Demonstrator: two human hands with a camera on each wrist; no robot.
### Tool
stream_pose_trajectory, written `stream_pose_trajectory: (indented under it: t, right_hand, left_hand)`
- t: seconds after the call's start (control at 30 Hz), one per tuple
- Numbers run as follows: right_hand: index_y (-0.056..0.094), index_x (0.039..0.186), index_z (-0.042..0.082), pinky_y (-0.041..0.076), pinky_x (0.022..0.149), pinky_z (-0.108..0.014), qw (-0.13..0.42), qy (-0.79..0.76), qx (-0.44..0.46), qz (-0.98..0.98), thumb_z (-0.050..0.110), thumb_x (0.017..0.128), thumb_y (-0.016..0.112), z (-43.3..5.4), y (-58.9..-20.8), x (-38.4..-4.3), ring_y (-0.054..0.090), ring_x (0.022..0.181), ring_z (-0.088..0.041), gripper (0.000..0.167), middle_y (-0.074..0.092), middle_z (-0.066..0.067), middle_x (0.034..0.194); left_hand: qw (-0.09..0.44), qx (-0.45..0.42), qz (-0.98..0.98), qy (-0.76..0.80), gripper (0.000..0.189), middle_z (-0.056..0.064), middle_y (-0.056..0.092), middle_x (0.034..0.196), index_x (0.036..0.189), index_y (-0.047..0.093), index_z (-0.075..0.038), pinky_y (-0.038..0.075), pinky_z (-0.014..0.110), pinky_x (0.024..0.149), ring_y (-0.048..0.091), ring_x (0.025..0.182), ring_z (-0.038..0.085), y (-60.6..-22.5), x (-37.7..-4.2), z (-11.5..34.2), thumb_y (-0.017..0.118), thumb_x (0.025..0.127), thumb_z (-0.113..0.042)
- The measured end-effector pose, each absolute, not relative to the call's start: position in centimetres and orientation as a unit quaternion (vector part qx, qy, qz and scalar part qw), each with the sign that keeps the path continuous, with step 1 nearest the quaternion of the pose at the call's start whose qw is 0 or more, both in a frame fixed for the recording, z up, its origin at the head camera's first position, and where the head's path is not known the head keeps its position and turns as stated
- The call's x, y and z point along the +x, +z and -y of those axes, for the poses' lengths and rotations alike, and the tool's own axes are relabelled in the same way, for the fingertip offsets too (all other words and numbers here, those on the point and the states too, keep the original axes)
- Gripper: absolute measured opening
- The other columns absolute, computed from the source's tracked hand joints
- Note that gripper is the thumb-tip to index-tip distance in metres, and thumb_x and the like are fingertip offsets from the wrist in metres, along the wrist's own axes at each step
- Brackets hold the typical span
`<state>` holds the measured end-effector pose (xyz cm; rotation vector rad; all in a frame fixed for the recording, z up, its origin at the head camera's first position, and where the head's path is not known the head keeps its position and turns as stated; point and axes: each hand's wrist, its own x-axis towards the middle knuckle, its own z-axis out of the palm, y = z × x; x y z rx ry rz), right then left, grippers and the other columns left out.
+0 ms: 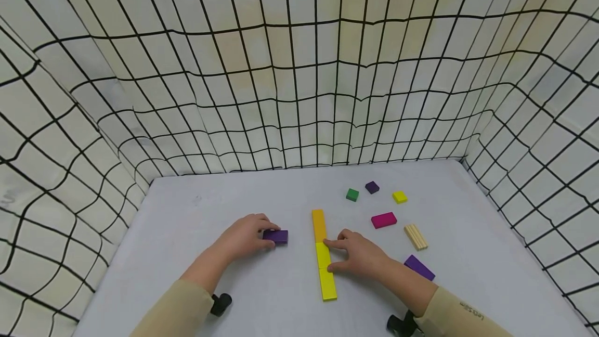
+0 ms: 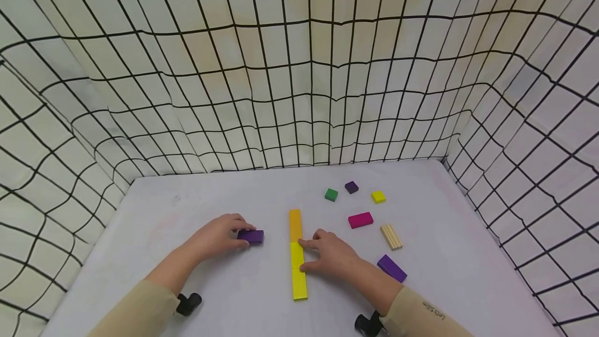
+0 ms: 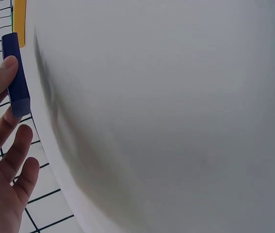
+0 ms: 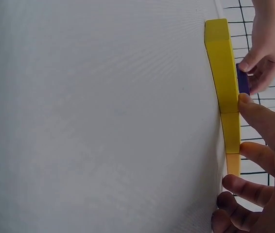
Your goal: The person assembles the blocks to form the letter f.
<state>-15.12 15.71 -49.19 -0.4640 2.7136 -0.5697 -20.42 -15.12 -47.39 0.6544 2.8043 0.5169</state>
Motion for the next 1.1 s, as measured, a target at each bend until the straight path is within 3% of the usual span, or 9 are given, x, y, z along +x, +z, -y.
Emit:
stream_pose_trajectory:
  t: [0.43, 1.1]
  right_hand:
    - [0.060, 0.138, 0.035, 0.052, 0.079, -0.030, 0.166, -0.199, -0.169, -0.951, 0.052, 0.078, 0.080, -15.7, -49.0, -15.2, 0.050, 0.092, -0.013, 0.065, 0.055, 0.002, 0.110]
    - [0.059, 0.138, 0.036, 0.054, 0.081, -0.032, 0.165, -0.193, -0.162, -0.954, 0.051, 0.077, 0.080, -15.7, -49.1, -15.1, 0.051, 0.094, -0.014, 0.066, 0.056, 0.000, 0.110]
  left_hand:
    - [0.139, 0.155, -0.955, 0.213, 0.039, -0.004, 0.061, 0.114, 0.123, 0.071, -0.028, 0.047, 0.042, 0.099, 0.057, 0.104, 0.018, -48.3, -23.9, 11.2, 0.079, 0.085, -0.035]
    - [0.141, 0.166, -0.952, 0.216, 0.039, 0.000, 0.061, 0.114, 0.124, 0.070, -0.026, 0.047, 0.041, 0.097, 0.056, 0.100, 0.019, -48.9, -25.6, 9.1, 0.077, 0.087, -0.036]
